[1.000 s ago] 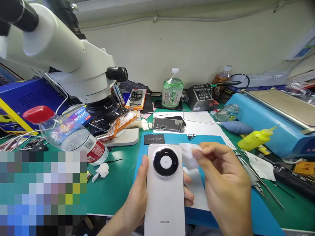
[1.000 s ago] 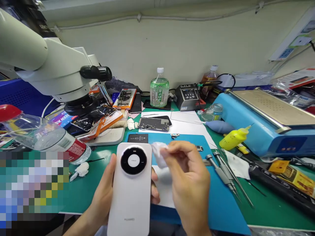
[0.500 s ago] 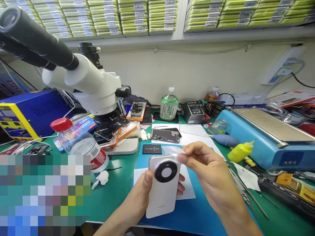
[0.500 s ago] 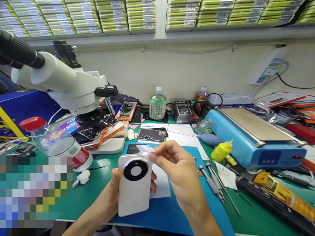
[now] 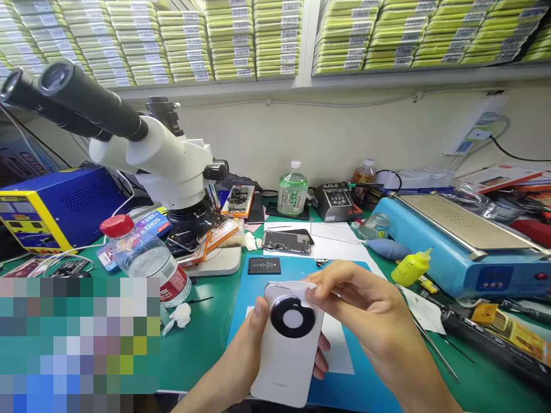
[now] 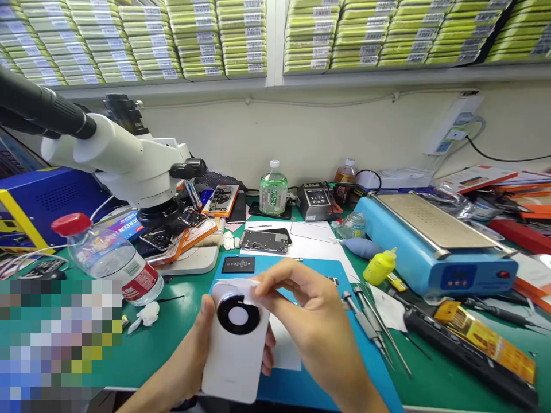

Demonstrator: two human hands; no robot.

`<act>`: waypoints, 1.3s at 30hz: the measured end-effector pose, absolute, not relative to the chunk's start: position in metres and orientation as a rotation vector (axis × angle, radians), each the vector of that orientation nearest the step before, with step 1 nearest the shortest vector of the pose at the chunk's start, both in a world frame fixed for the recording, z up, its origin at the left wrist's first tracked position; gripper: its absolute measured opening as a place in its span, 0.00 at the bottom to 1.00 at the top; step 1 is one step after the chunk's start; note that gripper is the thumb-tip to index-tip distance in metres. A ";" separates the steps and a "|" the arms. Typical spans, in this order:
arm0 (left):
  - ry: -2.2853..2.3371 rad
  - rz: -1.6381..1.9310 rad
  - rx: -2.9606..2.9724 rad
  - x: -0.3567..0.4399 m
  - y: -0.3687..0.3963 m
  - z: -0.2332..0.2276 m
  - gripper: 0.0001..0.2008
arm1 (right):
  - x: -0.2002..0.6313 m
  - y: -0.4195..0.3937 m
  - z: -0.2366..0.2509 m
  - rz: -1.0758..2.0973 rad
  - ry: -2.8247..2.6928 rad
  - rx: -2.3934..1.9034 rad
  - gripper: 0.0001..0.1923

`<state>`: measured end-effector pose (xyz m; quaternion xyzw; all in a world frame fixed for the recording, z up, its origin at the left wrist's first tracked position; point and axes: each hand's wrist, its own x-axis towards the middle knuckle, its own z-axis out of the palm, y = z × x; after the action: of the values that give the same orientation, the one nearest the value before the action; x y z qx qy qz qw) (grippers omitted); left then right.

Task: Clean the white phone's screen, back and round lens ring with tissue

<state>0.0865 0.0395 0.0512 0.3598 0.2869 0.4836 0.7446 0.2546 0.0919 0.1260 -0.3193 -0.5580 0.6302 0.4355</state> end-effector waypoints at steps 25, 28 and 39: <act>0.553 1.442 0.904 0.078 0.054 0.074 0.47 | 0.308 0.089 0.067 1.210 -0.883 -0.979 0.20; 0.729 1.361 1.126 0.090 0.053 0.061 0.36 | 0.302 0.083 0.068 1.071 -0.858 -0.961 0.19; 0.891 1.163 1.284 0.094 0.049 0.051 0.17 | 0.266 0.051 0.074 0.565 -1.198 -0.977 0.08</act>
<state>0.0942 0.0495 0.0507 0.5452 0.3784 0.4940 0.5618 0.2661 0.0511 0.0736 -0.4352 -0.5335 0.2519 0.6801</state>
